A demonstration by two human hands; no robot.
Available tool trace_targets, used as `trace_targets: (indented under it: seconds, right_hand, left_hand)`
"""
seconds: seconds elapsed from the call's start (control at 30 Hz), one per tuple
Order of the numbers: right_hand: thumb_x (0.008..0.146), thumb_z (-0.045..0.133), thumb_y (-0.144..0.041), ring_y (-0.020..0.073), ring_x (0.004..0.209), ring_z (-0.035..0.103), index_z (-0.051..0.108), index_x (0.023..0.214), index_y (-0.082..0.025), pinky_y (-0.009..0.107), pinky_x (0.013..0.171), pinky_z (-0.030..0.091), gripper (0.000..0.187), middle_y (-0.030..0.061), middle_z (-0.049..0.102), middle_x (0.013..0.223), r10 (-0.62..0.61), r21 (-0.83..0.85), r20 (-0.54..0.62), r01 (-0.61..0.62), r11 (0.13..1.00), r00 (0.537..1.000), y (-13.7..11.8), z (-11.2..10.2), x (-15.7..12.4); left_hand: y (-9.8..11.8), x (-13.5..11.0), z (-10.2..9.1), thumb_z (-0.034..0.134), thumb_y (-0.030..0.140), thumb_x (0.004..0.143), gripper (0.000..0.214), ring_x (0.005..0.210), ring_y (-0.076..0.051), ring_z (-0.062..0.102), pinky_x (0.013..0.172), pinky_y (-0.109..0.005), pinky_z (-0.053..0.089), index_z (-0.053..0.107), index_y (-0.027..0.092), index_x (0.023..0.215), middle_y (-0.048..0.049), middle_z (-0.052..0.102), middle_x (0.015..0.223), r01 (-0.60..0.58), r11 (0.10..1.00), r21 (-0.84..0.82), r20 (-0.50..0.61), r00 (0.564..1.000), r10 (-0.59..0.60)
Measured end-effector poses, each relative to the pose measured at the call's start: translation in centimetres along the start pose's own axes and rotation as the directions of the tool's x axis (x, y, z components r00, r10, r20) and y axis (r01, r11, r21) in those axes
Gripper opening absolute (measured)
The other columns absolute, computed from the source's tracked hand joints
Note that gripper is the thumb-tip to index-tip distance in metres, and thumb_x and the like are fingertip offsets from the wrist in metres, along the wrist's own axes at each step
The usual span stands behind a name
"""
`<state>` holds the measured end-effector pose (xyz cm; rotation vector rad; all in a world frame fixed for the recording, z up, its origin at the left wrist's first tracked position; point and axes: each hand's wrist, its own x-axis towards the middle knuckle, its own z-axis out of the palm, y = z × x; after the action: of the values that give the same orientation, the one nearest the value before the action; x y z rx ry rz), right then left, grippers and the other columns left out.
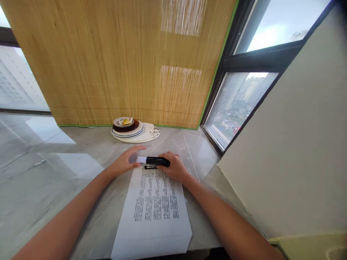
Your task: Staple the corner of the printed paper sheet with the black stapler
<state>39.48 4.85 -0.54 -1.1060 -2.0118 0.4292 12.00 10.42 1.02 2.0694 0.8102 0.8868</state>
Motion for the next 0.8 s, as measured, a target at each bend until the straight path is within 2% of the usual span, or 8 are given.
trace_targets:
  seconds: [0.1,0.17,0.23,0.3,0.4,0.6,0.7,0.8]
  right_hand:
    - [0.089,0.072,-0.022,0.0218,0.09,0.063,0.072,0.108,-0.023,0.035,0.085,0.049,0.02,0.0047,0.075,0.096,-0.15,-0.04,-0.137,0.146,0.989,0.979,-0.3,-0.5,-0.1]
    - [0.093,0.065,-0.018,0.0228,0.094,0.061,0.072,0.113,-0.024,0.038,0.088,0.048,0.021,0.0056,0.076,0.104,-0.262,-0.143,-0.19,0.237,0.961,0.946,-0.6,-0.9,-0.2]
    - [0.097,0.058,-0.014,0.0233,0.099,0.06,0.071,0.118,-0.027,0.04,0.092,0.046,0.028,0.0048,0.075,0.113,-0.347,-0.263,-0.16,0.298,0.917,0.924,-1.0,-1.2,-0.4]
    - [0.099,0.053,-0.01,0.0226,0.101,0.06,0.07,0.121,-0.03,0.041,0.093,0.044,0.034,0.0027,0.074,0.118,-0.401,-0.341,-0.08,0.353,0.871,0.913,-1.3,-1.3,-0.7]
    - [0.102,0.049,-0.009,0.0214,0.102,0.059,0.067,0.124,-0.031,0.04,0.094,0.044,0.036,0.001,0.074,0.12,-0.454,-0.393,0.01,0.421,0.817,0.891,-1.8,-1.1,-0.9]
    - [0.104,0.048,-0.014,0.0221,0.104,0.058,0.064,0.128,-0.031,0.039,0.096,0.044,0.034,0.0026,0.073,0.12,-0.487,-0.443,0.087,0.472,0.762,0.869,-2.4,-0.9,-1.1]
    - [0.104,0.048,-0.013,0.022,0.103,0.059,0.066,0.127,-0.031,0.04,0.096,0.044,0.035,0.003,0.073,0.118,-0.461,-0.432,0.069,0.443,0.786,0.885,-2.4,-0.8,-1.1]
    - [0.098,0.051,-0.008,0.0225,0.1,0.06,0.069,0.123,-0.029,0.041,0.093,0.046,0.037,0.0041,0.075,0.115,-0.412,-0.39,-0.061,0.358,0.848,0.909,-2.2,-0.6,-0.9]
  left_hand:
    - [0.3,0.2,0.5,0.055,0.068,0.093,0.062,0.14,-0.033,0.052,0.122,-0.051,0.036,0.067,0.018,0.128,-0.0159,0.06,0.146,0.073,0.9,-0.43,-0.215,0.96,-0.181]
    - [0.4,0.2,0.9,0.056,0.052,0.099,0.046,0.131,-0.031,0.061,0.117,-0.049,0.045,0.067,0.015,0.123,-0.0184,0.064,0.141,0.152,0.775,-0.614,-0.159,0.937,-0.31]
    - [0.5,0.0,1.1,0.063,0.03,0.095,0.031,0.124,-0.028,0.067,0.114,-0.044,0.049,0.068,0.013,0.12,-0.0185,0.07,0.131,0.273,0.637,-0.721,-0.025,0.909,-0.417]
    - [0.4,-0.2,1.2,0.064,0.017,0.091,0.028,0.12,-0.025,0.07,0.111,-0.039,0.053,0.07,0.014,0.118,-0.0162,0.076,0.119,0.365,0.545,-0.755,0.08,0.876,-0.476]
    - [0.5,-0.3,1.1,0.061,0.011,0.091,0.03,0.119,-0.023,0.071,0.106,-0.034,0.056,0.072,0.015,0.118,-0.0145,0.077,0.117,0.422,0.523,-0.74,0.165,0.868,-0.468]
    - [0.7,-0.2,1.0,0.062,0.006,0.089,0.031,0.119,-0.022,0.071,0.105,-0.028,0.057,0.073,0.012,0.117,-0.016,0.075,0.123,0.442,0.458,-0.772,0.208,0.855,-0.475]
    - [0.3,-0.2,1.0,0.06,0.003,0.088,0.034,0.121,-0.022,0.07,0.108,-0.026,0.054,0.071,0.008,0.12,-0.0175,0.074,0.125,0.427,0.442,-0.789,0.207,0.862,-0.463]
    - [-0.2,-0.3,1.0,0.058,0.002,0.088,0.033,0.125,-0.023,0.068,0.111,-0.029,0.053,0.072,0.009,0.118,-0.0165,0.075,0.122,0.401,0.449,-0.798,0.17,0.866,-0.47]
